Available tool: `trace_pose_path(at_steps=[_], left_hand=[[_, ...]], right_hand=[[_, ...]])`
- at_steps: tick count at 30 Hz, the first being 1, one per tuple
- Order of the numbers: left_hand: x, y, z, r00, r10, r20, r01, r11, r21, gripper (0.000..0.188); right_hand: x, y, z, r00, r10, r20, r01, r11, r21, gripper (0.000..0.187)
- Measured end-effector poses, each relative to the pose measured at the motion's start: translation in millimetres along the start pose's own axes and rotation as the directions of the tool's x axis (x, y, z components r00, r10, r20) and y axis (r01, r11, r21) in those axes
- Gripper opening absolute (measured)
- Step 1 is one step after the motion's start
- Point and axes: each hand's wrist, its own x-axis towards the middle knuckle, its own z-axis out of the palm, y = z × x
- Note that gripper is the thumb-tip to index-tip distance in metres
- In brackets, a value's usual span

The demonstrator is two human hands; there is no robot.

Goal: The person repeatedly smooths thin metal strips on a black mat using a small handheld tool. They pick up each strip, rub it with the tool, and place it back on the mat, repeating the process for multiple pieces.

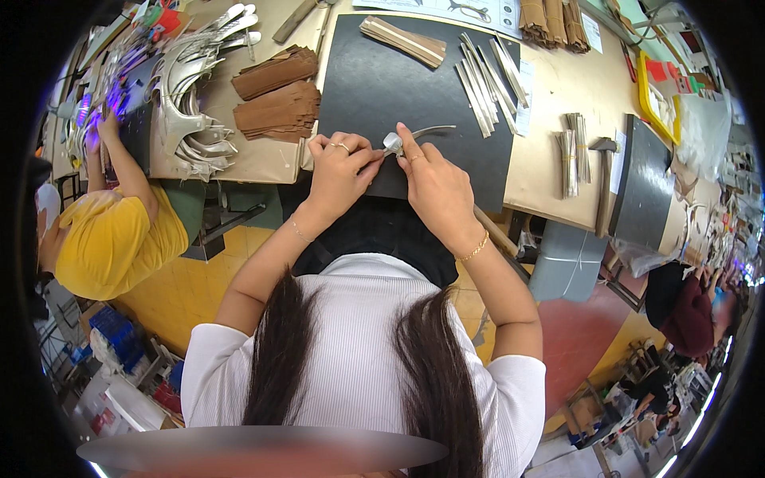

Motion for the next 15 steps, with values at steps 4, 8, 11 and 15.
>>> trace_pose_path(at_steps=[4, 8, 11, 15], left_hand=[[0.3, 7.6, 0.6, 0.999, 0.031, -0.008, -0.03, 0.992, 0.119, 0.01], [-1.3, 5.8, 1.1, 1.0, 0.009, -0.017, -0.007, 0.996, 0.085, 0.01], [-5.3, -0.3, -1.5, 0.998, -0.055, -0.012, 0.054, 0.998, -0.024, 0.011], [-9.0, -2.1, -3.8, 1.0, 0.007, -0.011, -0.007, 1.0, -0.015, 0.013]], right_hand=[[-3.0, -9.2, 0.0, 0.984, -0.048, -0.173, 0.071, 0.989, 0.127, 0.05], [-3.0, -8.3, 5.0, 1.0, -0.007, -0.024, 0.008, 1.0, 0.025, 0.05], [-3.2, -4.4, 7.1, 1.0, 0.012, 0.02, -0.012, 1.0, 0.007, 0.05], [-4.5, -2.2, 9.4, 1.0, -0.007, -0.004, 0.008, 1.0, 0.023, 0.05]])
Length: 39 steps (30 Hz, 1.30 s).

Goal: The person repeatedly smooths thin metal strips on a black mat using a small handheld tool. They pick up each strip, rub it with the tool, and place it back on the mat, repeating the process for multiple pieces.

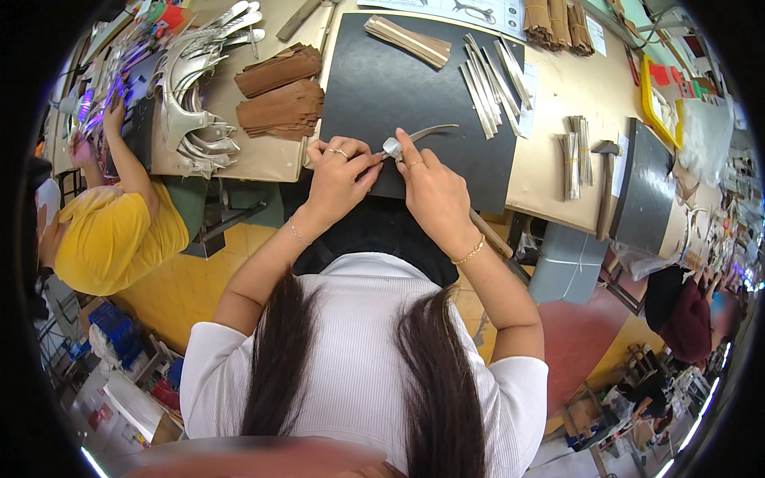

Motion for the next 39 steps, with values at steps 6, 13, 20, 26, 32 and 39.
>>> trace_pose_path(at_steps=[6, 13, 20, 26, 32, 39], left_hand=[[-1.2, 0.8, -5.1, 0.995, 0.089, 0.053, -0.094, 0.99, 0.103, 0.016], [-3.6, 8.8, -6.0, 0.987, 0.084, 0.139, -0.117, 0.961, 0.251, 0.019], [-10.4, 12.0, -6.8, 0.987, 0.088, 0.136, -0.119, 0.963, 0.241, 0.026], [-16.4, 14.6, -5.1, 0.989, 0.1, 0.106, -0.121, 0.969, 0.215, 0.024], [-15.2, 15.8, -6.6, 0.987, 0.076, 0.141, -0.106, 0.971, 0.216, 0.022], [-6.4, 11.4, -16.1, 0.997, 0.023, 0.07, -0.027, 0.998, 0.058, 0.019]], right_hand=[[-0.7, 0.3, 2.8, 1.0, 0.014, -0.004, -0.014, 1.0, -0.008, 0.05], [0.2, -4.5, -8.1, 0.995, -0.043, -0.092, 0.053, 0.994, 0.1, 0.05], [1.5, -5.9, 0.5, 0.999, -0.036, 0.015, 0.036, 0.999, -0.02, 0.05], [4.6, -4.1, -5.7, 0.997, -0.074, 0.006, 0.074, 0.997, -0.017, 0.051], [5.0, -11.9, -4.2, 0.998, -0.063, 0.013, 0.063, 0.997, 0.035, 0.053], [7.7, -10.9, -27.6, 0.96, -0.038, -0.277, 0.113, 0.96, 0.258, 0.054]])
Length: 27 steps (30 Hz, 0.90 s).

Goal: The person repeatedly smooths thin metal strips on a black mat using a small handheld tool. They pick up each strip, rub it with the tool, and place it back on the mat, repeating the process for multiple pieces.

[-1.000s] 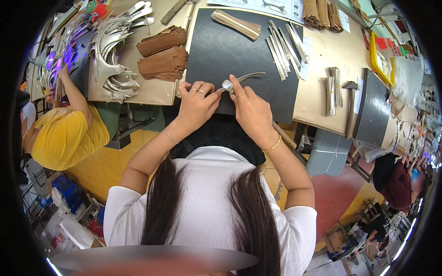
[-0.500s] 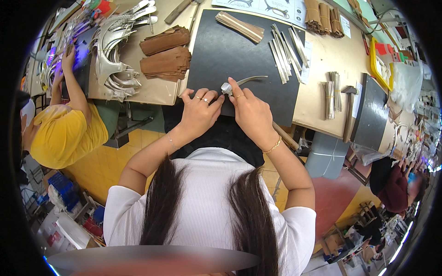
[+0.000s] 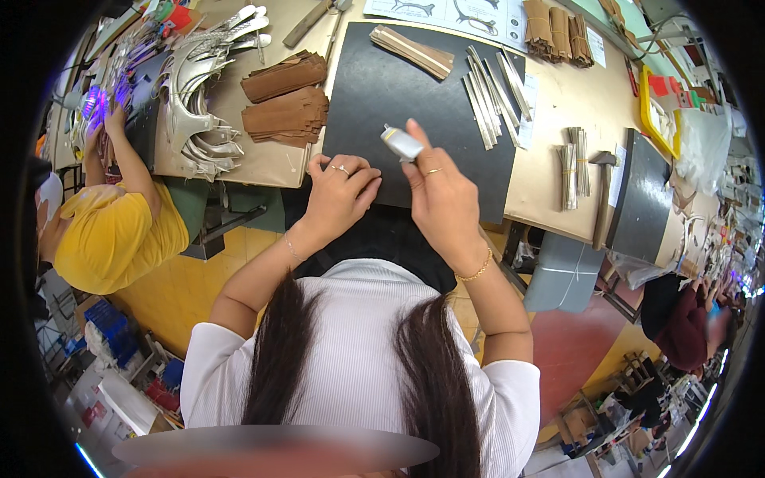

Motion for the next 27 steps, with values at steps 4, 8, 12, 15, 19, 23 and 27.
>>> trace_pose_path(at_steps=[4, 8, 12, 15, 19, 23, 27], left_hand=[[13.3, 5.1, 0.4, 1.0, 0.004, -0.008, -0.004, 0.997, -0.074, 0.025], [22.2, 20.6, 16.6, 0.995, 0.095, 0.021, -0.095, 0.995, -0.034, 0.039], [20.9, 18.7, 30.2, 0.988, 0.098, 0.123, -0.102, 0.994, 0.03, 0.046], [17.9, 13.5, 34.6, 0.986, 0.129, 0.108, -0.132, 0.991, 0.024, 0.047], [18.1, 10.3, 35.5, 0.984, 0.158, 0.088, -0.16, 0.987, 0.02, 0.048], [19.0, 9.0, 33.6, 0.983, 0.163, 0.082, -0.163, 0.987, -0.005, 0.046], [19.8, 9.0, 34.2, 0.983, 0.169, 0.069, -0.17, 0.985, 0.006, 0.043]], right_hand=[[9.8, -5.1, -22.9, 0.99, 0.087, -0.112, -0.073, 0.989, 0.125, 0.036], [16.8, -3.2, -35.8, 0.982, 0.121, -0.147, -0.099, 0.984, 0.147, 0.031], [19.1, 2.9, -31.2, 0.981, 0.1, -0.166, -0.075, 0.986, 0.15, 0.032], [25.4, 10.1, -12.3, 0.981, -0.01, -0.191, 0.024, 0.997, 0.076, 0.035], [39.0, 22.5, 17.2, 0.992, 0.097, 0.084, -0.084, 0.985, -0.151, 0.042], [43.0, 33.3, 20.9, 0.977, 0.083, 0.194, -0.036, 0.971, -0.237, 0.044], [42.6, 28.2, 27.8, 0.989, 0.053, 0.136, -0.026, 0.98, -0.195, 0.044]])
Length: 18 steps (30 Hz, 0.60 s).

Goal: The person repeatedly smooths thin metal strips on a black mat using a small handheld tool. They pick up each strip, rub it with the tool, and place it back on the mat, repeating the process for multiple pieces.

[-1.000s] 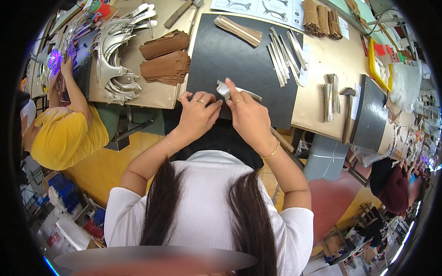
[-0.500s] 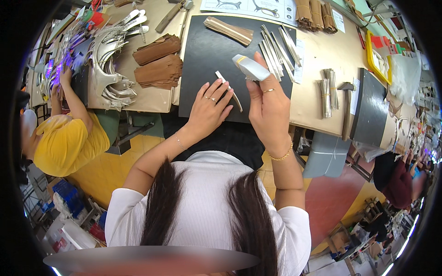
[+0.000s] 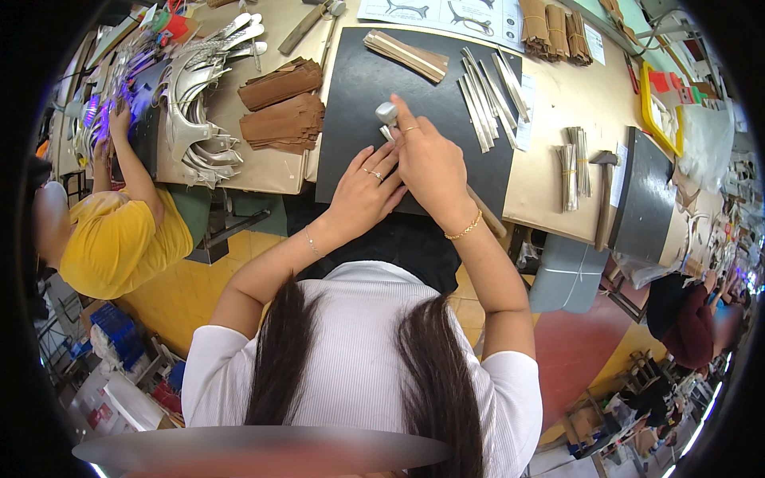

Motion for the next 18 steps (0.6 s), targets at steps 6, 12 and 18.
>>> trace_pose_path(at_steps=[6, 12, 18], left_hand=[[-0.1, -2.2, -3.4, 0.999, 0.01, 0.049, -0.012, 0.999, 0.046, 0.043], [3.0, 3.1, 4.8, 0.996, -0.042, 0.073, 0.033, 0.993, 0.116, 0.048], [2.7, 16.5, 12.3, 0.992, -0.067, 0.106, 0.04, 0.97, 0.242, 0.054]], right_hand=[[3.6, 2.8, -20.0, 0.999, 0.02, -0.031, -0.018, 0.997, 0.072, 0.043], [-41.0, 6.7, -42.8, 0.977, 0.208, -0.034, -0.195, 0.952, 0.235, 0.033], [-85.6, 11.0, -34.8, 0.971, 0.239, -0.031, -0.234, 0.965, 0.12, 0.038]])
